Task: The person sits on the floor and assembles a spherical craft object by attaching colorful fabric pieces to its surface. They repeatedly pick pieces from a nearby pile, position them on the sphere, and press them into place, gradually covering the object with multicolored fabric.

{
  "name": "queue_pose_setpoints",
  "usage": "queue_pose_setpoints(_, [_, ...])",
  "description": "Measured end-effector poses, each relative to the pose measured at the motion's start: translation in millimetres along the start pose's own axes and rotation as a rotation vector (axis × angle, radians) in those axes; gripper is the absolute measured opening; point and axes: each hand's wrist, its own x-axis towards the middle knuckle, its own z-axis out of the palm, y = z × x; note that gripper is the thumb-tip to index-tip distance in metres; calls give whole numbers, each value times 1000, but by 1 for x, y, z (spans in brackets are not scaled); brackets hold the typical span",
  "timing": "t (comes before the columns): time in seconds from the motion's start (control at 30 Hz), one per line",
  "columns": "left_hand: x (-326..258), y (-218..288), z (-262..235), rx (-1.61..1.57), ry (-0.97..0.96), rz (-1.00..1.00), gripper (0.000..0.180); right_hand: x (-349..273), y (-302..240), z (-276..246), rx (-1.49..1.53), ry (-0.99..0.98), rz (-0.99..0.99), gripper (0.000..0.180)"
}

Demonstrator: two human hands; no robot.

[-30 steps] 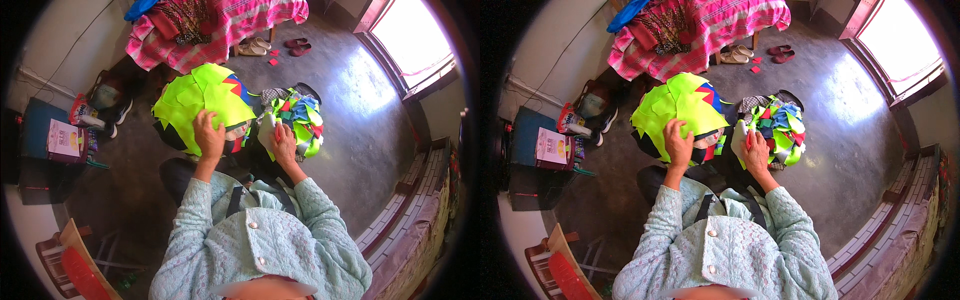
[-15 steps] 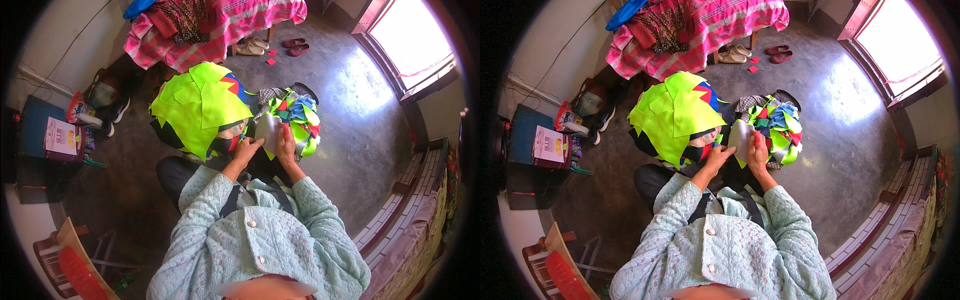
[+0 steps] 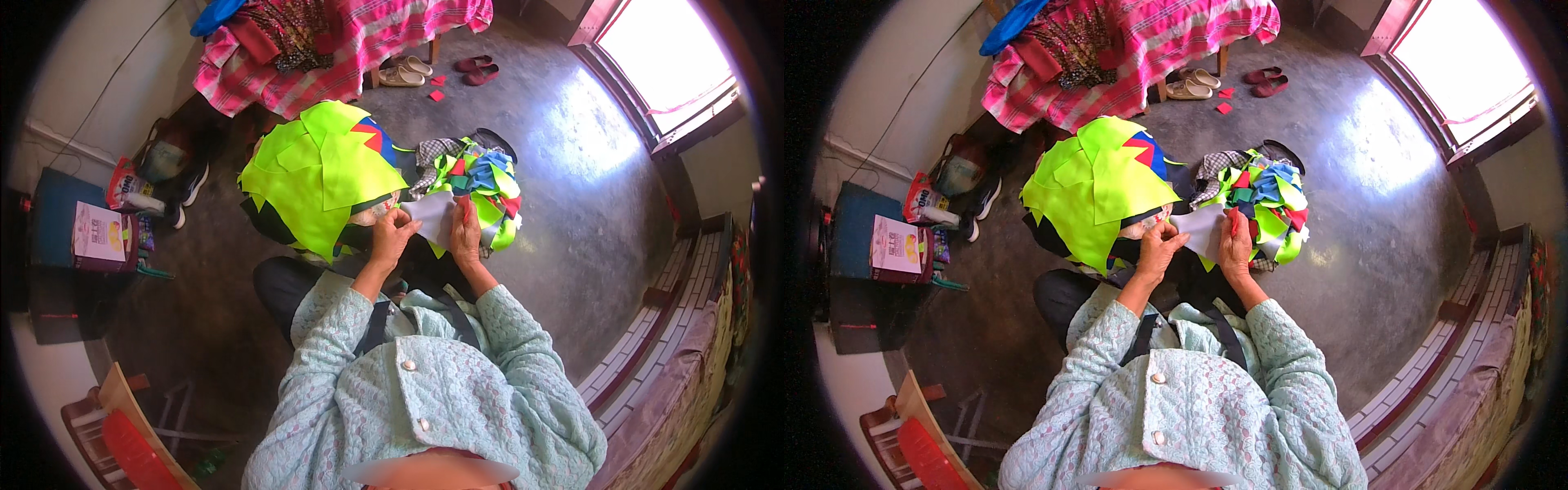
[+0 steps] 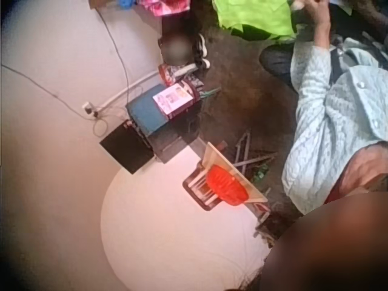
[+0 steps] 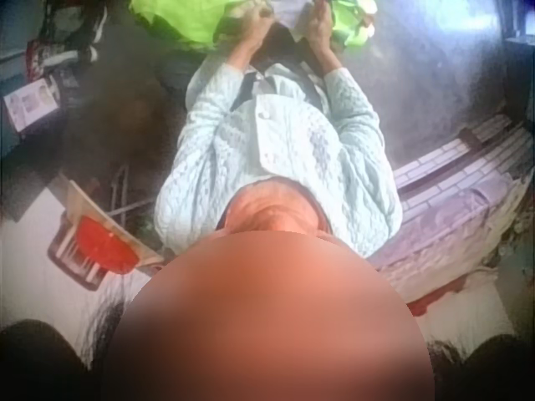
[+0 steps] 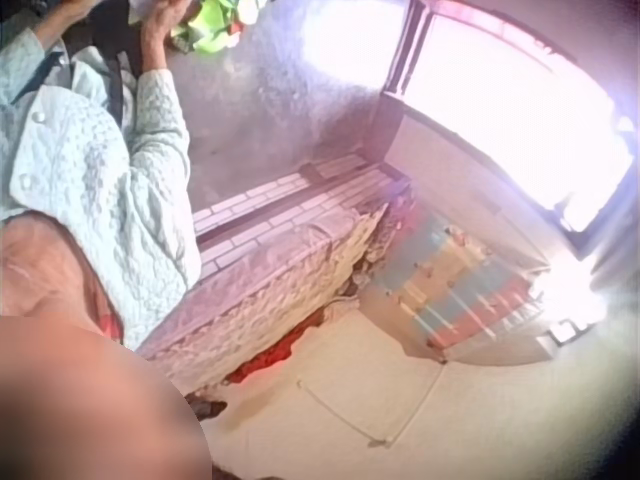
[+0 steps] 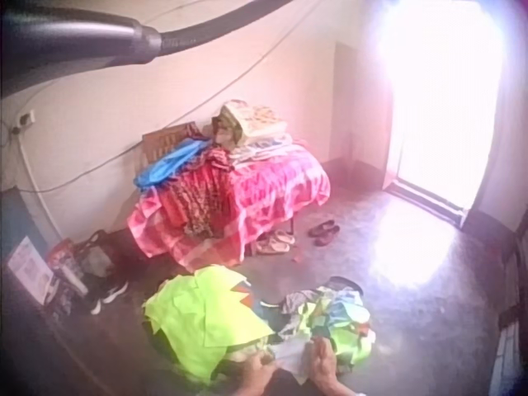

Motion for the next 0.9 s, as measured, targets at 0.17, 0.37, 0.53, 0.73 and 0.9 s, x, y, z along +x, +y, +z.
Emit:
queue_pose_setpoints(0.17, [-8,6,-4,-152,-57,40,20,-1,-6,-3,29,-10,61,22])
queue_pose_setpoints(0.37, [-18,14,-5,-54,-42,116,21,-1,1,-4,1,-33,30,24])
queue_pose_setpoints(0.53, [-21,9,-11,-3,8,155,20,3,-27,-20,-356,-253,-169,29])
queue_pose_setpoints(0.73, [-40,35,-8,221,1,283,20,6,-14,-23,-313,-288,-91,36])
queue_pose_setpoints(0.9, [-67,53,-3,292,-205,434,18,17,-22,-23,-285,-367,56,37])
